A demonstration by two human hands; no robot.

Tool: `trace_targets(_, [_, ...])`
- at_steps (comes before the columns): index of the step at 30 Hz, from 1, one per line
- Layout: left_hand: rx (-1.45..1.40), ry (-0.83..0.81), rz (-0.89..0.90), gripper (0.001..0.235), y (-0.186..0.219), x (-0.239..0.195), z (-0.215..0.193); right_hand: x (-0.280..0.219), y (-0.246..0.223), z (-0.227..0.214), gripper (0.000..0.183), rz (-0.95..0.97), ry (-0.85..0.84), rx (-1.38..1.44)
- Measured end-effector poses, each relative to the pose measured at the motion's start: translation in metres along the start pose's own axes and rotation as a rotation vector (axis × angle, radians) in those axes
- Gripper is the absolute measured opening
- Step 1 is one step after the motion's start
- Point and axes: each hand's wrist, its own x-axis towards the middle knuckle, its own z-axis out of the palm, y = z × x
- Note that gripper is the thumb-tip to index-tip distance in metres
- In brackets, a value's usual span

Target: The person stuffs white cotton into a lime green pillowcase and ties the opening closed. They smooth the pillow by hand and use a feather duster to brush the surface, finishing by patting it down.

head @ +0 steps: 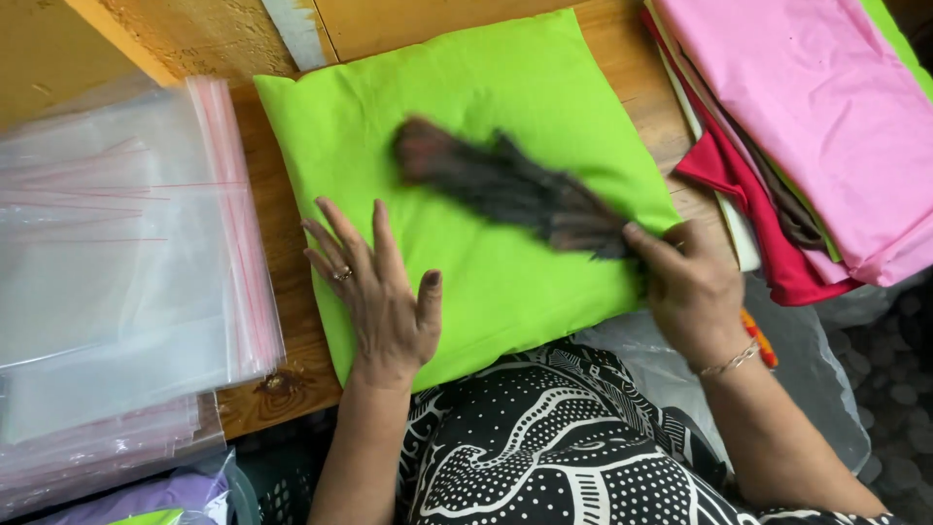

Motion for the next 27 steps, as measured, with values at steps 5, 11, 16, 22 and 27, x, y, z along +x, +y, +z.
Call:
trace_targets(5, [0.266, -0.281, 0.005, 0.094, 0.001, 0.006, 0.003, 0.009, 0.048, 0.005, 0.032, 0.352, -0.050, -0.145])
trace_targets(11, [0.379, -0.291, 0.057, 0.092, 0.004, 0.007, 0.007, 0.037, -0.058, -0.031, 0.046, 0.066, 0.075, -0.047])
trace_targets(16, [0.379, -0.381, 0.052, 0.080, 0.007, 0.008, 0.001, 0.056, -0.118, -0.004, 0.044, -0.251, -0.094, 0.241])
trace_targets(22, [0.277, -0.490, 0.018, 0.091, 0.011, 0.012, -0.013, 0.082, -0.028, 0.022, 0.042, 0.189, -0.318, 0.161])
trace_targets(27, [0.291, -0.479, 0.034, 0.093, 0.003, 0.009, -0.003, 0.032, 0.137, 0.067, 0.025, 0.604, -0.229, -0.207])
